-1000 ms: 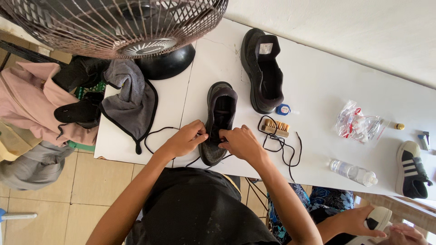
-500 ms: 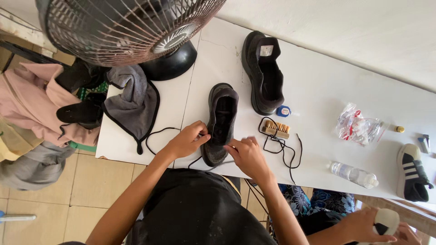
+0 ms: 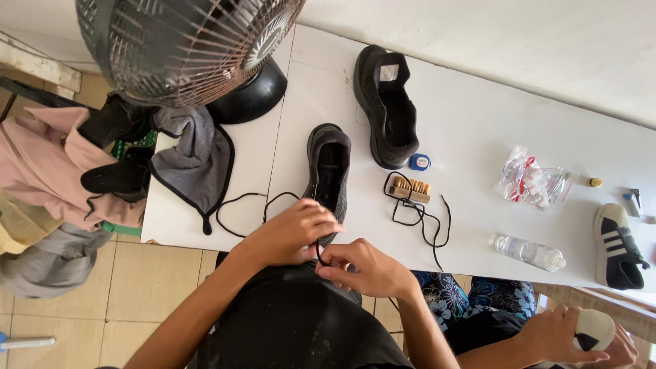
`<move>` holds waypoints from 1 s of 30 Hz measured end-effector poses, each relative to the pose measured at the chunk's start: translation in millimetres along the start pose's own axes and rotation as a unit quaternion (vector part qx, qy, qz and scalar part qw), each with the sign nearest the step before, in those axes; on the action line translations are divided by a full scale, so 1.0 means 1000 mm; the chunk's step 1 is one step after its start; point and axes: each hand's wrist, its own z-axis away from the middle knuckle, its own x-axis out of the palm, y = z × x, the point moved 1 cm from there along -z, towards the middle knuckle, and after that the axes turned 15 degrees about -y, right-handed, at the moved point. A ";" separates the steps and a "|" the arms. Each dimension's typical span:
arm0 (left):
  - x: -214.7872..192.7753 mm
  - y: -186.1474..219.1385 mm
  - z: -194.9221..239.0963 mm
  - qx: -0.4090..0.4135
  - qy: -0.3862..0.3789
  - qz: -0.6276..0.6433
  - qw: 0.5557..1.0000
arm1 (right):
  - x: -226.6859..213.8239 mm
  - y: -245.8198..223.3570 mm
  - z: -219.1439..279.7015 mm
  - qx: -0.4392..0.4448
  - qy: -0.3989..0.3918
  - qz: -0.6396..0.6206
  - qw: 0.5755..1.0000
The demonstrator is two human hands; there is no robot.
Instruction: The person laces a black shoe on a white table, threading the laces through the eyelets and pulling them tight. They adjust the laces and the shoe's tongue while working.
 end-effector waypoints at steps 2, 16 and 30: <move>-0.022 0.015 0.004 0.001 -0.006 0.106 0.994 | -0.004 -0.004 0.003 -0.017 0.003 -0.002 1.000; 0.018 -0.032 0.004 -0.199 0.132 0.245 0.940 | -0.021 0.002 0.018 0.017 0.103 0.004 0.995; 0.017 -0.051 0.023 -0.230 0.213 0.025 0.949 | -0.031 0.018 0.009 0.108 0.191 0.119 0.968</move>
